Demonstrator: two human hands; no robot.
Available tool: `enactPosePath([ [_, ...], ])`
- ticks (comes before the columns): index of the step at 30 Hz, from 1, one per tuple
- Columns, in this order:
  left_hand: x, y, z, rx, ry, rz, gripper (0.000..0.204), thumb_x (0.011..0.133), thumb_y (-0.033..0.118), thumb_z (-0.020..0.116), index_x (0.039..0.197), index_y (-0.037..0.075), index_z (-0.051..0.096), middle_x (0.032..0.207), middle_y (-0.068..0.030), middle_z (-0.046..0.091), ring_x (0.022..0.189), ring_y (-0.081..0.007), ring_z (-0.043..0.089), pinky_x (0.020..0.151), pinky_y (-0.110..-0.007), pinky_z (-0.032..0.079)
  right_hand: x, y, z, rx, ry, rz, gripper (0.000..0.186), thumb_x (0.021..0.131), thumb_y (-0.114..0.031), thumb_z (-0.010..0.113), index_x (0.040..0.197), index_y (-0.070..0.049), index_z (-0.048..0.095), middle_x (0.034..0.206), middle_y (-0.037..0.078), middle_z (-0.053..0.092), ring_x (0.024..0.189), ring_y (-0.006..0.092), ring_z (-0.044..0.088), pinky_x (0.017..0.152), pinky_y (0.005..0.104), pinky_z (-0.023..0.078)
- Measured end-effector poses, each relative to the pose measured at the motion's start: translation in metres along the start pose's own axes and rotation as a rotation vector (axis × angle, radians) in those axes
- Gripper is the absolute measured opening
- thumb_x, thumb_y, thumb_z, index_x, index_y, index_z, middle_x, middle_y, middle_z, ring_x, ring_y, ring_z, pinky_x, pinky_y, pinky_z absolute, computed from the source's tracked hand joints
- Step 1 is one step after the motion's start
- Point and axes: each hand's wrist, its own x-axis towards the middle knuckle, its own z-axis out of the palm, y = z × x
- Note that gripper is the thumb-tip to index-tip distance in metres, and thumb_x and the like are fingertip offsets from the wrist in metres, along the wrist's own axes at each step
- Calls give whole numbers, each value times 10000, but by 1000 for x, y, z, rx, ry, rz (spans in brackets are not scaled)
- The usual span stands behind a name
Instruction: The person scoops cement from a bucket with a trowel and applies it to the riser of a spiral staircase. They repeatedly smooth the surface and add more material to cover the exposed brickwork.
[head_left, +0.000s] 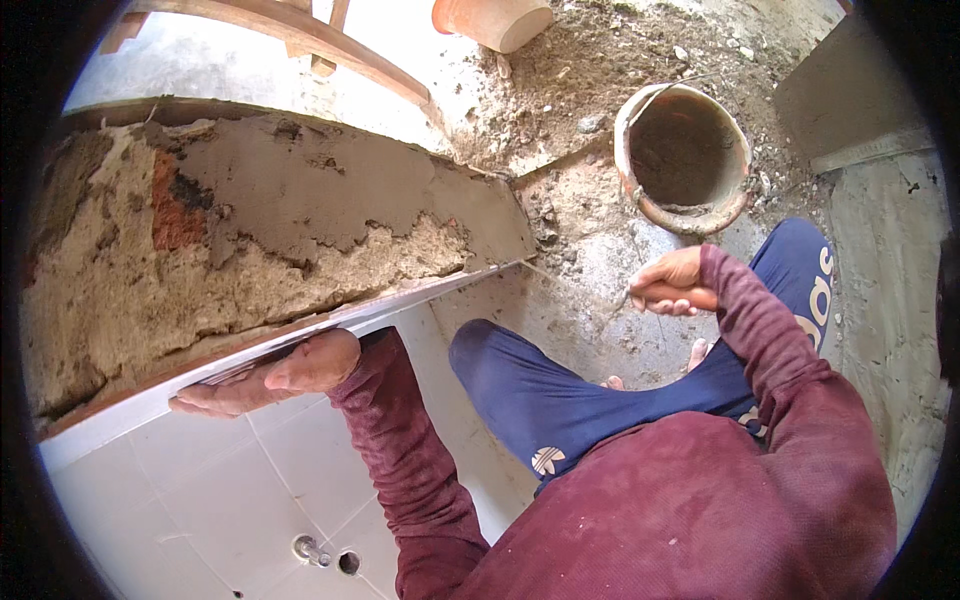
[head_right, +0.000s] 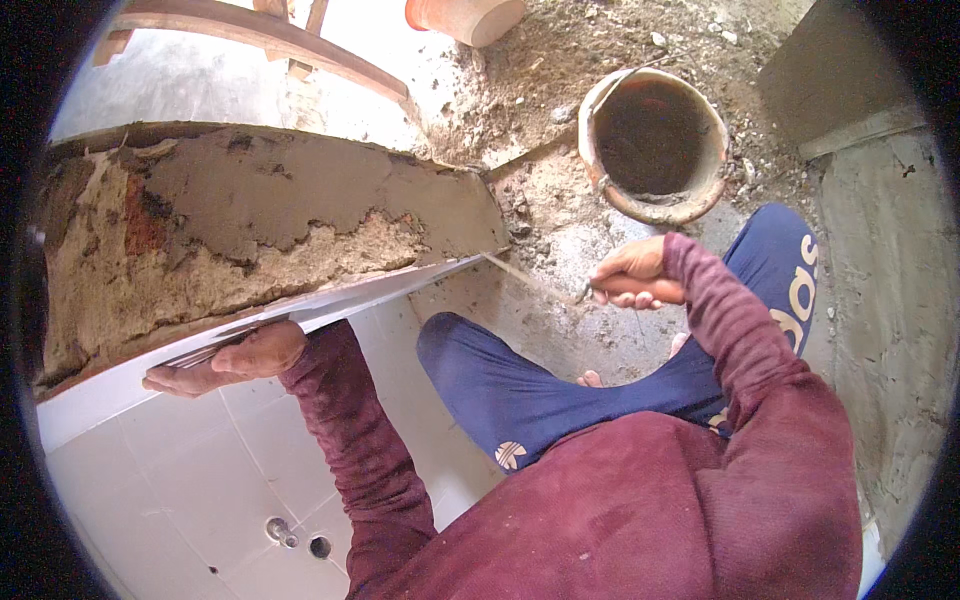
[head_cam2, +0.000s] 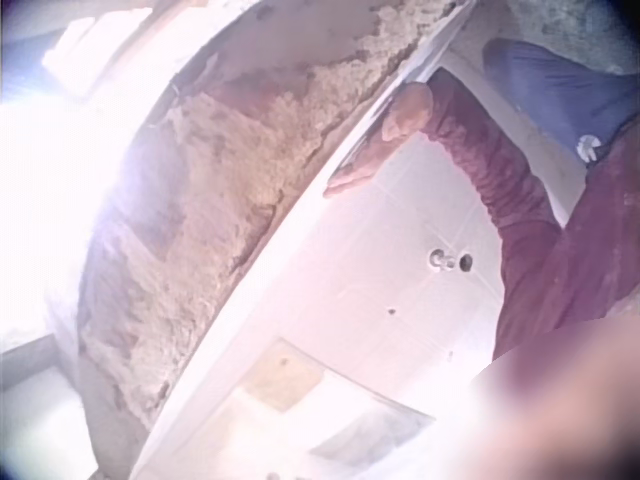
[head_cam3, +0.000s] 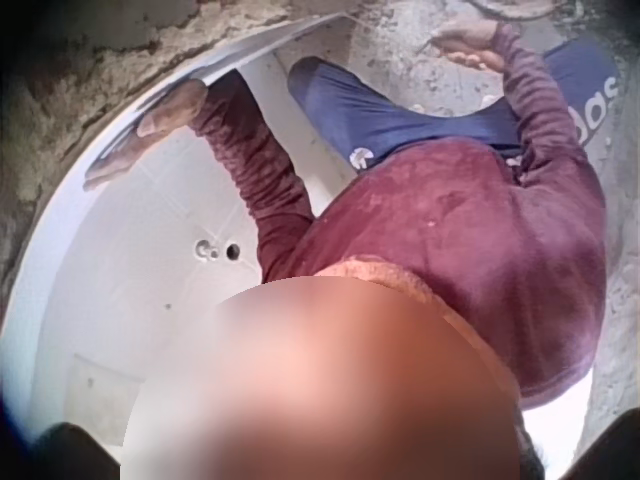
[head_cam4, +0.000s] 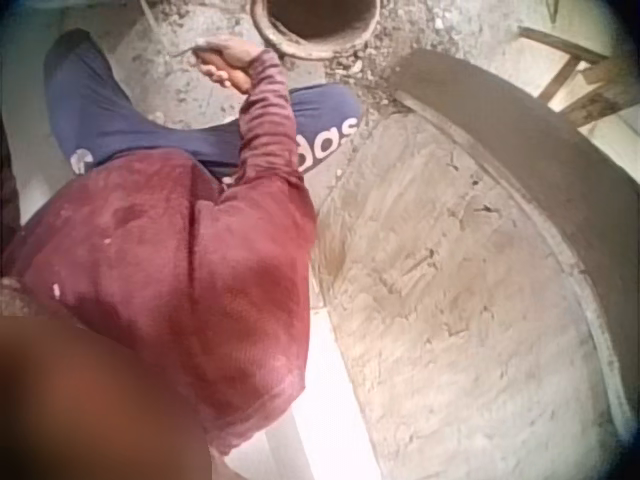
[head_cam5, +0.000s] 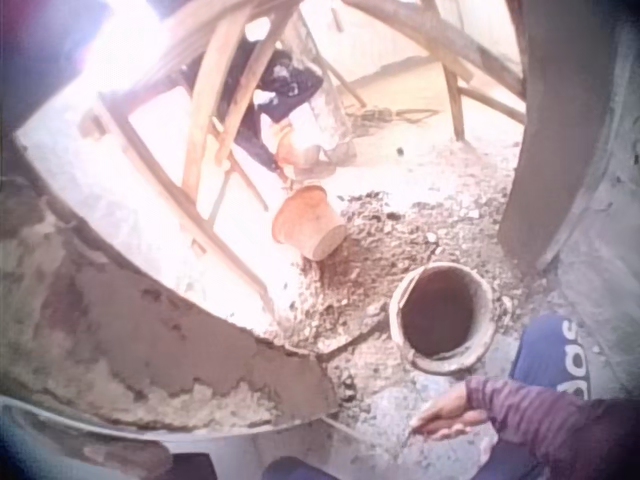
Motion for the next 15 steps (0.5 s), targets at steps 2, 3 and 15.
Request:
enactPosePath([
  [2, 2, -4, 1, 9, 16, 15, 645, 1004, 434, 139, 1431, -33, 261, 1471, -235, 210, 1394, -321, 182, 1128, -494, 216, 5, -7, -9, 42, 8, -122, 341, 993, -346, 376, 914, -51, 529, 552, -12, 482, 364, 71, 424, 291, 216, 367],
  [3, 5, -5, 4, 15, 29, 19, 645, 1007, 433, 135, 1434, -35, 255, 1474, -236, 203, 1393, -322, 187, 1128, -489, 225, 12, -19, -5, 108, 118, -200, 316, 996, -329, 373, 913, -61, 520, 571, -11, 488, 366, 70, 419, 287, 208, 363],
  [15, -4, -11, 2, 80, -65, 63, 641, 1004, 423, 166, 1433, -50, 226, 1472, -235, 192, 1403, -325, 151, 1140, -516, 203, 173, -61, -40, 590, 124, -351, 370, 978, -385, 331, 875, -72, 499, 584, -33, 412, 397, 72, 359, 329, 241, 328],
])
